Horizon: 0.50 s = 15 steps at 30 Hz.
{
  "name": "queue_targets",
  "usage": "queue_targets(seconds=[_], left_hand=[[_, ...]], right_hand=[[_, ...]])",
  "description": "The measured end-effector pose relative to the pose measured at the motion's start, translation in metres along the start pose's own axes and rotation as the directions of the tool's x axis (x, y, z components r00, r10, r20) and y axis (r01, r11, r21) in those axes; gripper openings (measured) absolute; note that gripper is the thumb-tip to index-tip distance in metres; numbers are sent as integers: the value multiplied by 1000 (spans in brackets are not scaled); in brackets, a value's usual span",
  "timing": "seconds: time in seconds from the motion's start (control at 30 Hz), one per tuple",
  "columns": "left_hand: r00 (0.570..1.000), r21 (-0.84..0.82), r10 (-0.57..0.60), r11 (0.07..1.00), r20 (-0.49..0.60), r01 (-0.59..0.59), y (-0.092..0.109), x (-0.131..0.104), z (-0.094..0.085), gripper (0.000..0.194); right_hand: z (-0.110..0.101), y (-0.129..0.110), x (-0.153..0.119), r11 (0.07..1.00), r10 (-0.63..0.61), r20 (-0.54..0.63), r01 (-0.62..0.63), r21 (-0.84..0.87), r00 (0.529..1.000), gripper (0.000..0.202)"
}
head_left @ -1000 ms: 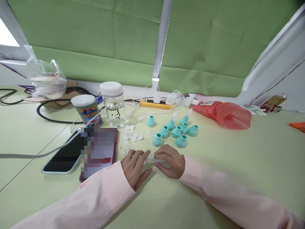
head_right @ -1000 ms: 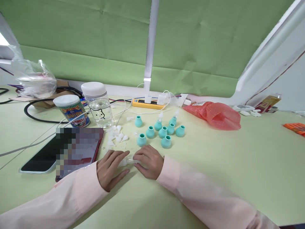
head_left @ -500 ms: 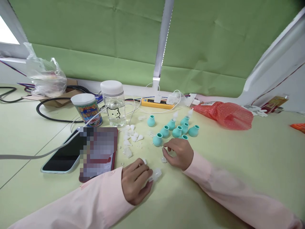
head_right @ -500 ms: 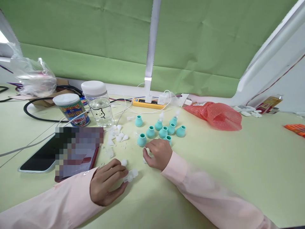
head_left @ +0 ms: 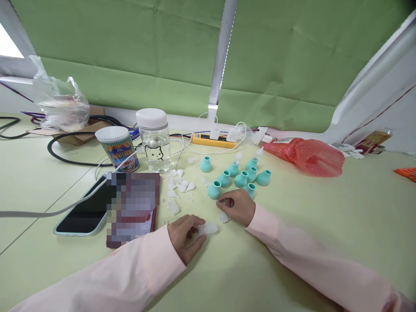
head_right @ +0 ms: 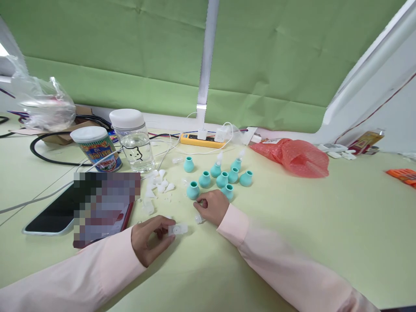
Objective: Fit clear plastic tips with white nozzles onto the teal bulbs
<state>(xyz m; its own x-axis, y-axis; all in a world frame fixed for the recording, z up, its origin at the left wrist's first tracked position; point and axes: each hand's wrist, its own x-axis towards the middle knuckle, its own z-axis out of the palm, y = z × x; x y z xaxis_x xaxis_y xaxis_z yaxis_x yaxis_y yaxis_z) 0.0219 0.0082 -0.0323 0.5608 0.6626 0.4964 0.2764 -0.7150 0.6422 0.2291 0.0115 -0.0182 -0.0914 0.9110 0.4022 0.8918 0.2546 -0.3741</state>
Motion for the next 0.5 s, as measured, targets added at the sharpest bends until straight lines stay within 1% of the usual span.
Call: queue_targets(seconds=[0.13,0.2,0.27,0.37,0.43,0.5], left_hand=[[999,16,-44,999,-21,44,0,2,0,13],[997,18,-63,998,-38,64,1,3,0,12],[996,0,-76,997,-50,76,1,4,0,12],[994,-86,-99,992,-48,95,0,4,1,13],[993,-154,-111,983,-38,104,0,4,2,12],[992,-196,-124,974,-36,114,1,4,2,13]], right_hand=[[-3,-8,-3,998,-59,-89,61,22,994,15],[-8,-17,-5,989,-122,-134,131,62,983,17],[-14,-27,-9,956,-223,-187,253,151,957,15],[-19,-42,-15,865,-371,-257,433,254,892,10],[-18,-47,-18,836,-434,-260,494,242,862,8],[-15,-48,-20,826,-475,-254,526,203,843,7]])
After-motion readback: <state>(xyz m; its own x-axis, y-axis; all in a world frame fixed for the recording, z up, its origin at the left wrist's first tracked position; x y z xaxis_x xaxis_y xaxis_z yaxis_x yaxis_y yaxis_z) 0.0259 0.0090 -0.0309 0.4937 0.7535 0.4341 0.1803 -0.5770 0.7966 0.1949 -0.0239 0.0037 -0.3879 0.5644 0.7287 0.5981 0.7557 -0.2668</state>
